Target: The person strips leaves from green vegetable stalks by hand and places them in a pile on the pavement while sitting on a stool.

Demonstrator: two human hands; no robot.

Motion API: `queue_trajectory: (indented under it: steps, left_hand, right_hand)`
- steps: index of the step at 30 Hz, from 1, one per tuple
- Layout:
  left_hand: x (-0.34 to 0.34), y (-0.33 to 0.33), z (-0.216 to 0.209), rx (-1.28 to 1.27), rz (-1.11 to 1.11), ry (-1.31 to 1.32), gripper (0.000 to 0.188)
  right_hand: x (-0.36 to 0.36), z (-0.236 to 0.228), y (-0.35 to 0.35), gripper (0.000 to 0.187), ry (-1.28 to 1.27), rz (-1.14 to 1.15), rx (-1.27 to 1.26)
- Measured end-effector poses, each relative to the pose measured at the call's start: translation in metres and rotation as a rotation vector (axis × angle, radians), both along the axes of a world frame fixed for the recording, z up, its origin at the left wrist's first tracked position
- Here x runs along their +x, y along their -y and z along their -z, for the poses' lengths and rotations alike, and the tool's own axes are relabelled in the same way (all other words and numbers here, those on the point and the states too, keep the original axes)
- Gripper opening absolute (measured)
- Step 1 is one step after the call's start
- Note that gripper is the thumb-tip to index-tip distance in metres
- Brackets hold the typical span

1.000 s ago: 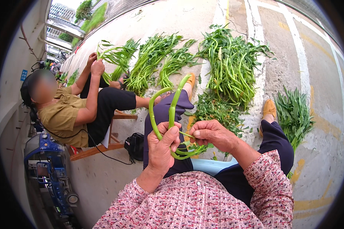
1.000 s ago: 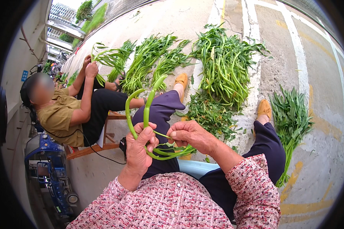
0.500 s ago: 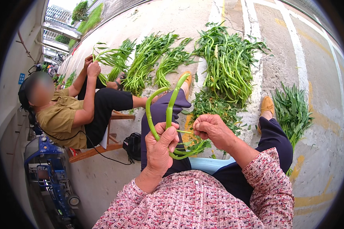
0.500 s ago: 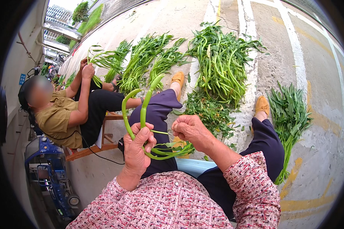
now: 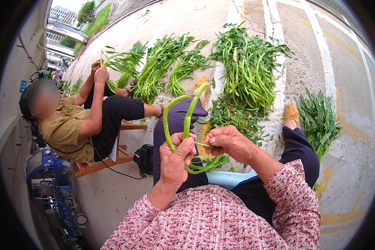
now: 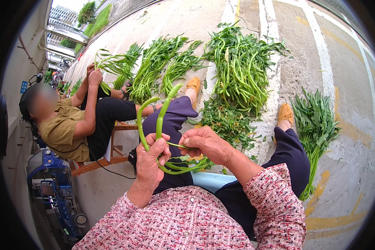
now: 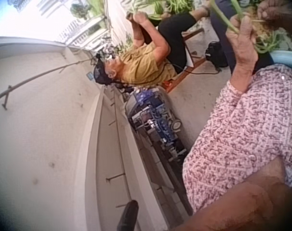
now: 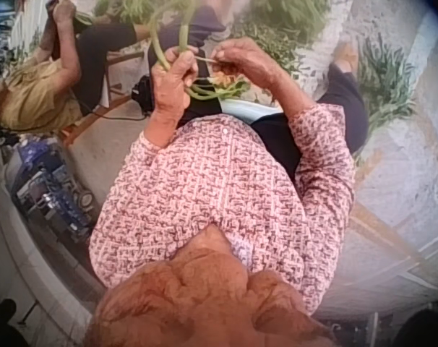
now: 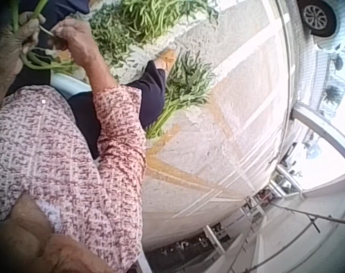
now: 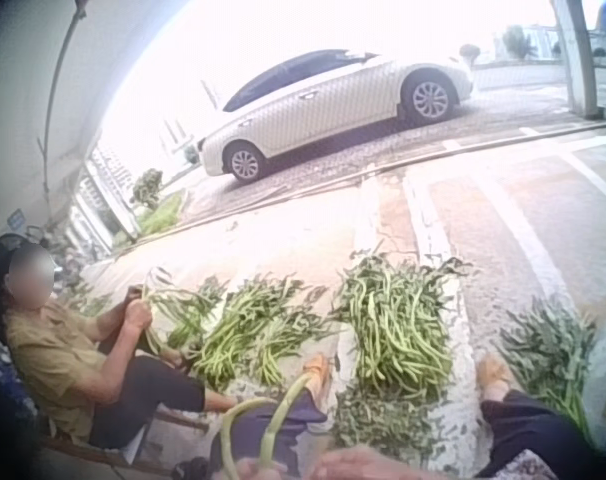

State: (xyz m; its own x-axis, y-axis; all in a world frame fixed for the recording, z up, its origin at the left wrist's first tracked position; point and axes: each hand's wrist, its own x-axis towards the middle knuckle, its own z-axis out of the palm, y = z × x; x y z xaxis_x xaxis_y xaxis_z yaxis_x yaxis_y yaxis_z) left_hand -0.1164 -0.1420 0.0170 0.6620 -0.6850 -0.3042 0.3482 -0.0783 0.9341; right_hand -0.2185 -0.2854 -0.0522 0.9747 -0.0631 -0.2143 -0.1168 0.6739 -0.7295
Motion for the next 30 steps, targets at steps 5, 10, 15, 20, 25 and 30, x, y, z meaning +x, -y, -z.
queue_trajectory:
  steps: [5, 10, 15, 20, 25, 30]
  left_hand:
    - [-0.001, 0.0, -0.001, 0.003, 0.002, -0.017, 0.015]
    - [-0.002, 0.0, 0.0, 0.004, 0.005, -0.04, 0.017]
    - [-0.004, -0.002, 0.002, -0.058, 0.024, -0.098, 0.021]
    - [-0.005, -0.004, 0.002, -0.086, 0.011, -0.126, 0.023]
    - [-0.002, -0.002, -0.001, -0.087, -0.009, -0.142, 0.022]
    - [-0.002, -0.002, 0.001, -0.059, 0.013, -0.136, 0.022]
  right_hand:
    - [-0.001, 0.003, 0.002, 0.016, 0.059, -0.019, -0.021]
    - [0.0, -0.002, 0.001, 0.015, 0.038, -0.051, -0.138]
    - [0.002, 0.004, -0.004, 0.02, 0.021, 0.01, -0.34]
    - [0.003, 0.021, -0.008, 0.014, -0.116, 0.151, -0.199]
    - [0.0, 0.003, -0.003, 0.016, -0.035, 0.032, -0.063]
    - [-0.001, 0.001, -0.003, 0.015, 0.058, -0.028, -0.033]
